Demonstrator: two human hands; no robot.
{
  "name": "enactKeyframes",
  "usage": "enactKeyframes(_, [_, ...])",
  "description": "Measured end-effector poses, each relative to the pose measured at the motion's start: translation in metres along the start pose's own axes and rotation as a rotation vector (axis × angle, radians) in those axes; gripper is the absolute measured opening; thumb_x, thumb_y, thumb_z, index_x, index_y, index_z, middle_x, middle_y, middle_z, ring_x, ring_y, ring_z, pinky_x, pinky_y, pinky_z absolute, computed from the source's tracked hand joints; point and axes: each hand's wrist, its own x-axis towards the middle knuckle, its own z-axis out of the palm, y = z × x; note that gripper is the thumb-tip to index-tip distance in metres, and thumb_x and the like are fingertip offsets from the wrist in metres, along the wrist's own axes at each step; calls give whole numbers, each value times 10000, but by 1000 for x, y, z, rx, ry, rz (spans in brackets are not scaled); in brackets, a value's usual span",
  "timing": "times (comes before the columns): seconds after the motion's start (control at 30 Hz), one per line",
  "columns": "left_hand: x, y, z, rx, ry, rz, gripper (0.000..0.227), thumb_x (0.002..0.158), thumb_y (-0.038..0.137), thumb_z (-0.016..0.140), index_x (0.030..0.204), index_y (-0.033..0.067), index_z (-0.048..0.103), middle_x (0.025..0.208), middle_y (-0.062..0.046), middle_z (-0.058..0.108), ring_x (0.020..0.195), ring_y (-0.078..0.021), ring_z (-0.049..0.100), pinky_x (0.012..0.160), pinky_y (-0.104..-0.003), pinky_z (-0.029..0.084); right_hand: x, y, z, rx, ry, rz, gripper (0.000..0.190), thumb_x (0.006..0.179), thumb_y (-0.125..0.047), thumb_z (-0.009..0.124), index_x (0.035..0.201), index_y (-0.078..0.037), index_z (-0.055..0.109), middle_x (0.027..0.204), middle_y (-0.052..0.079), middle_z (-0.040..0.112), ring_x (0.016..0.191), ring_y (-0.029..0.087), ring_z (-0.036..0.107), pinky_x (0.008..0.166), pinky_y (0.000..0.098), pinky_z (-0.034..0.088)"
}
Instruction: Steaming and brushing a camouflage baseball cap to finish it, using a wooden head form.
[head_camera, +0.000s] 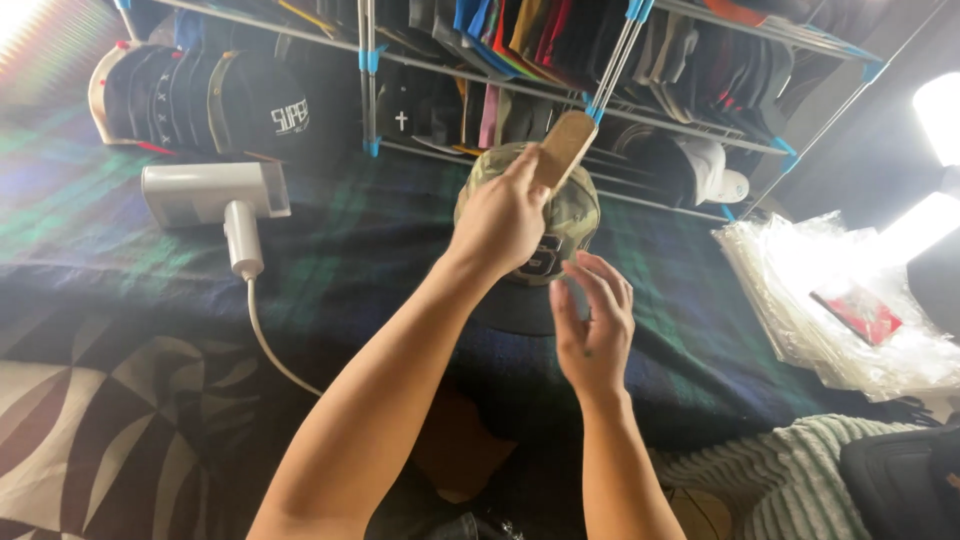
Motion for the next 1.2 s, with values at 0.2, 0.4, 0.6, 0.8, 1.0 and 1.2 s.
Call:
enactKeyframes(0.2, [-81, -48, -40, -559, 199, -327, 524, 1012, 89, 351, 1532, 27, 348, 1158, -271, 680, 1137, -375, 691, 1014, -292, 521, -29, 33, -21, -35, -57, 383, 193, 975, -159, 724, 1131, -49, 752, 1153, 121, 709, 1106, 317, 652, 860, 394, 522])
enactKeyframes(0.4, [-100, -69, 14, -262, 562, 56, 577, 1009, 120, 648, 1547, 91, 443, 1336, -248, 647, 1205, -379, 634, 939, -466, 559, -44, 48, -13, -10, -135, 525, 260, 1005, -313, 684, 1135, -93, 735, 1179, 48, 712, 1126, 247, 667, 857, 356, 558])
enactKeyframes(0.6, [-77, -150, 7, -233, 163, -652, 564, 1008, 424, 533, 1536, 238, 467, 1335, -231, 639, 1255, -375, 600, 1000, -531, 507, -51, 49, -17, -49, -124, 524, 189, 974, -243, 717, 1074, -87, 756, 1130, 62, 728, 1075, 266, 690, 838, 341, 563])
enactKeyframes(0.8, [-30, -75, -25, -356, 143, -582, 407, 978, 427, 530, 1325, 276, 681, 994, -135, 763, 751, -344, 744, 629, -463, 616, -42, 42, -17, 21, -138, 560, 245, 1004, -257, 677, 1133, -58, 735, 1177, 84, 707, 1134, 257, 666, 850, 349, 556])
enactKeyframes(1.0, [24, -66, -52, -223, 154, -177, 467, 950, 408, 633, 1328, 137, 670, 1229, -142, 715, 1195, -355, 643, 999, -505, 512, -37, 45, -19, -15, -127, 634, 231, 976, -274, 688, 1091, -86, 755, 1168, 62, 725, 1135, 251, 673, 867, 338, 564])
enactKeyframes(1.2, [80, -46, -73, 494, -215, -378, 455, 913, 377, 481, 1158, 101, 748, 1114, -215, 728, 1120, -425, 675, 926, -608, 526, -31, 43, -28, -104, -144, 509, 225, 1000, -274, 679, 1114, -92, 744, 1125, 33, 717, 1071, 226, 683, 832, 321, 563])
